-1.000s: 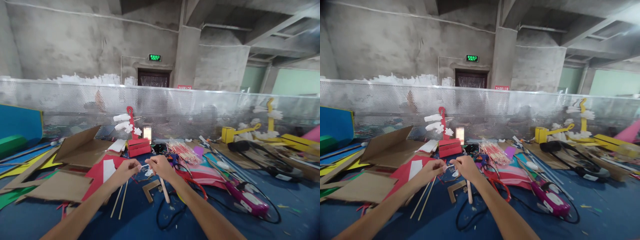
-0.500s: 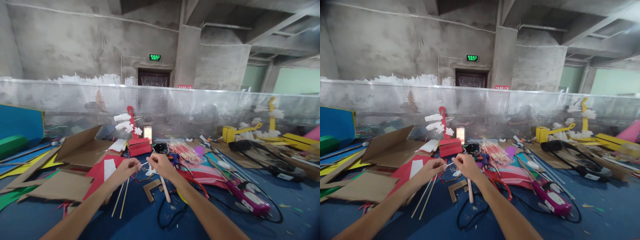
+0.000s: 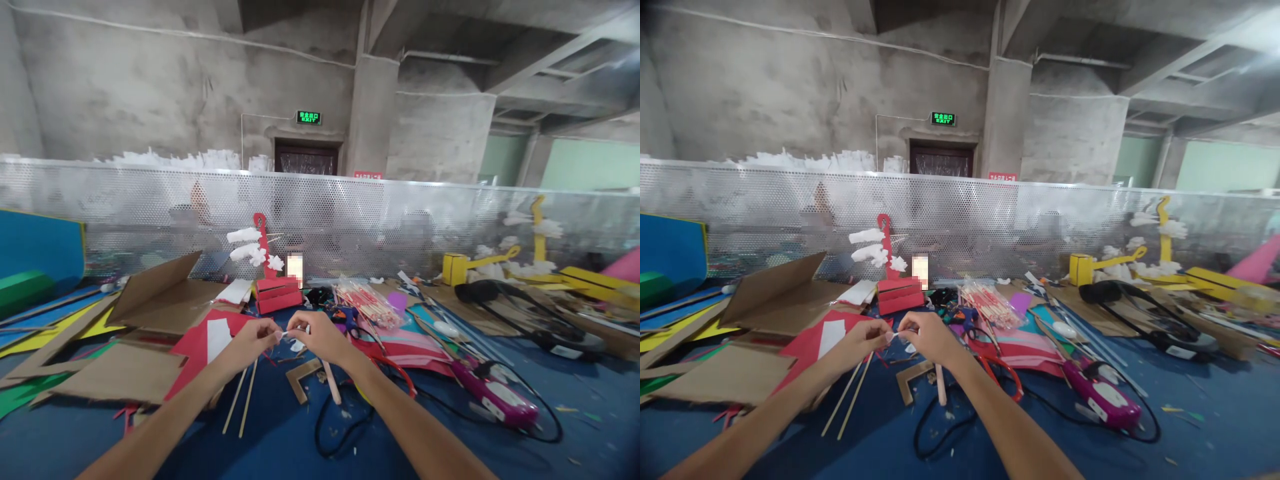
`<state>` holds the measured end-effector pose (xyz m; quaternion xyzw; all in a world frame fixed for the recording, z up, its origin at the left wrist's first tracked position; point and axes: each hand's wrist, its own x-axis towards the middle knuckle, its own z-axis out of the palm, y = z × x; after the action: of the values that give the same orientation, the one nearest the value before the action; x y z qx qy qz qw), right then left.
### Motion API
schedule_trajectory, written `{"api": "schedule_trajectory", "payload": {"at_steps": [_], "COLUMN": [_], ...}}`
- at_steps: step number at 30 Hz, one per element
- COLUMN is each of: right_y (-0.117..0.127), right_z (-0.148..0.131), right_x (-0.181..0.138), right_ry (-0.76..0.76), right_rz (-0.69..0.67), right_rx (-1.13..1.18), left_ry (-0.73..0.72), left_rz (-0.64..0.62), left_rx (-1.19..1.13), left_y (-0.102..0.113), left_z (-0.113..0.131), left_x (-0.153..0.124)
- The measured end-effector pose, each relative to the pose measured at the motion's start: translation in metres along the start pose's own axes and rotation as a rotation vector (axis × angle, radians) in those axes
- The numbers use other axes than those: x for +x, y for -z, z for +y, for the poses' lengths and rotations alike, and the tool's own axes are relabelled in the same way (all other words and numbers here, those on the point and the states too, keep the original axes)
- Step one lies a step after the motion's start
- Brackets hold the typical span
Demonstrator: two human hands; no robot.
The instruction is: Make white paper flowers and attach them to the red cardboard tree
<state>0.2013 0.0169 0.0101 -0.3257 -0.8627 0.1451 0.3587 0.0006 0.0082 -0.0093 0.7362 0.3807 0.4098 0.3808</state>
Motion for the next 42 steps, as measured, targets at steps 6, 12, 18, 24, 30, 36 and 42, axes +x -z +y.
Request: {"api": "schedule_trajectory", "payload": {"at_steps": [6,12,18,24,30,36,42], "right_y": [-0.002,0.000,0.000,0.001,0.002,0.001,0.019], "right_z": [0.007,0.009,0.008,0.009,0.011,0.013,0.030], "right_x": [0.003,0.003,0.001,0.002,0.002,0.001,0.003], "right_ry": [0.056,0.030,-0.055,-0.085,-0.122,-0.147,-0.190], "right_rz": [0.062,0.038,-0.037,0.027,0.009,-0.049,0.073], "right_rx": [-0.108,-0.163,-0.139,0.071,-0.072,-0.130,-0.243], "left_ry": [-0.022,-0.024,-0.033,-0.031,-0.023,-0.040,-0.054], "left_rz": [-0.006,0.014,0.013,0.016,0.037,0.022,-0.021], "left_rx": [0.017,0.033,0.053,0.077,0.114,0.160,0.344], "left_y": [-0.003,-0.005,-0.003,0.003,0.003,0.004,0.004], "left_z": [0.004,0.009,0.004,-0.002,0.001,0.000,-0.002], "left_x": [-0.001,-0.001,0.000,0.001,0.000,0.000,-0.006]}}
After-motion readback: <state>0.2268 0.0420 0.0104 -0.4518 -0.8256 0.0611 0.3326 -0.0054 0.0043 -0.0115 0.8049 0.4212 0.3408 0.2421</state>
